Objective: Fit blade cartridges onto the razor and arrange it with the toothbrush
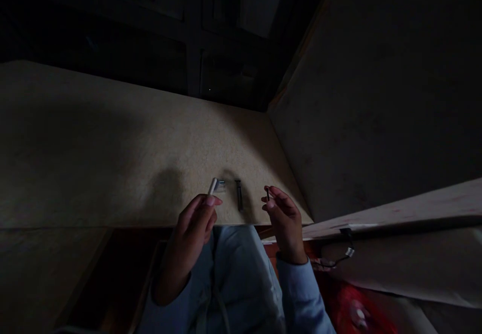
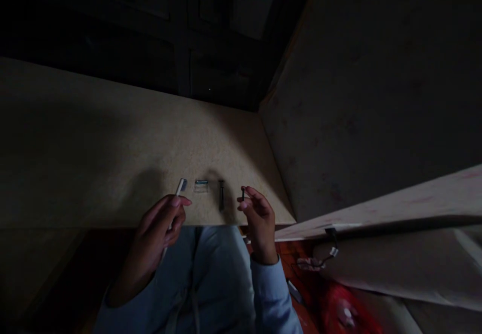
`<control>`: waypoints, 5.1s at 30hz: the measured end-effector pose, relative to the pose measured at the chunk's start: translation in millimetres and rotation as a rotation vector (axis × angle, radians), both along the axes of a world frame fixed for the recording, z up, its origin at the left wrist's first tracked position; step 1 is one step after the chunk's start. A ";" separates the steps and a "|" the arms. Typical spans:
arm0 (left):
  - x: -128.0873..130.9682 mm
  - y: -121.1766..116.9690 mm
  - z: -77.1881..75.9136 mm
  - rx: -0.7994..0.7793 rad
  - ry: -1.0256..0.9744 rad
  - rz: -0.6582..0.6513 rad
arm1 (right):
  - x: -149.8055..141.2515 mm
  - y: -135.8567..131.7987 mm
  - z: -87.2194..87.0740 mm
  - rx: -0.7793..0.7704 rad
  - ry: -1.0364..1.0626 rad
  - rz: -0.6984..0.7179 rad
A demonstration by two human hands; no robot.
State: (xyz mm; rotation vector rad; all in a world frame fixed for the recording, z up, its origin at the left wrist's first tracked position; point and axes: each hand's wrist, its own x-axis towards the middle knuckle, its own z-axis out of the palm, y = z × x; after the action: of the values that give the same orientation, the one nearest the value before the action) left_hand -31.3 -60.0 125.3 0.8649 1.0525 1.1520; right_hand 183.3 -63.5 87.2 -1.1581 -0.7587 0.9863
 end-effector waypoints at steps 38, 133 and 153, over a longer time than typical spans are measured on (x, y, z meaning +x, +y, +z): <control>10.7 19.5 -23.6 -0.085 0.143 -0.019 | 170.6 66.8 -21.2 -0.459 -1.624 0.394; 9.8 40.2 -62.0 -0.113 -0.119 0.242 | 113.5 42.6 -4.0 -0.711 -1.617 0.271; 20.3 39.0 -66.3 -0.049 0.061 0.316 | 125.8 30.4 -23.7 -0.588 -1.532 0.281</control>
State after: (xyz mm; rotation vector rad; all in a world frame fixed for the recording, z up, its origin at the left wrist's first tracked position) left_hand -11.1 -20.9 59.0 0.7148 1.2946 1.3620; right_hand 309.1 -33.1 63.4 -2.3818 -1.9292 0.3545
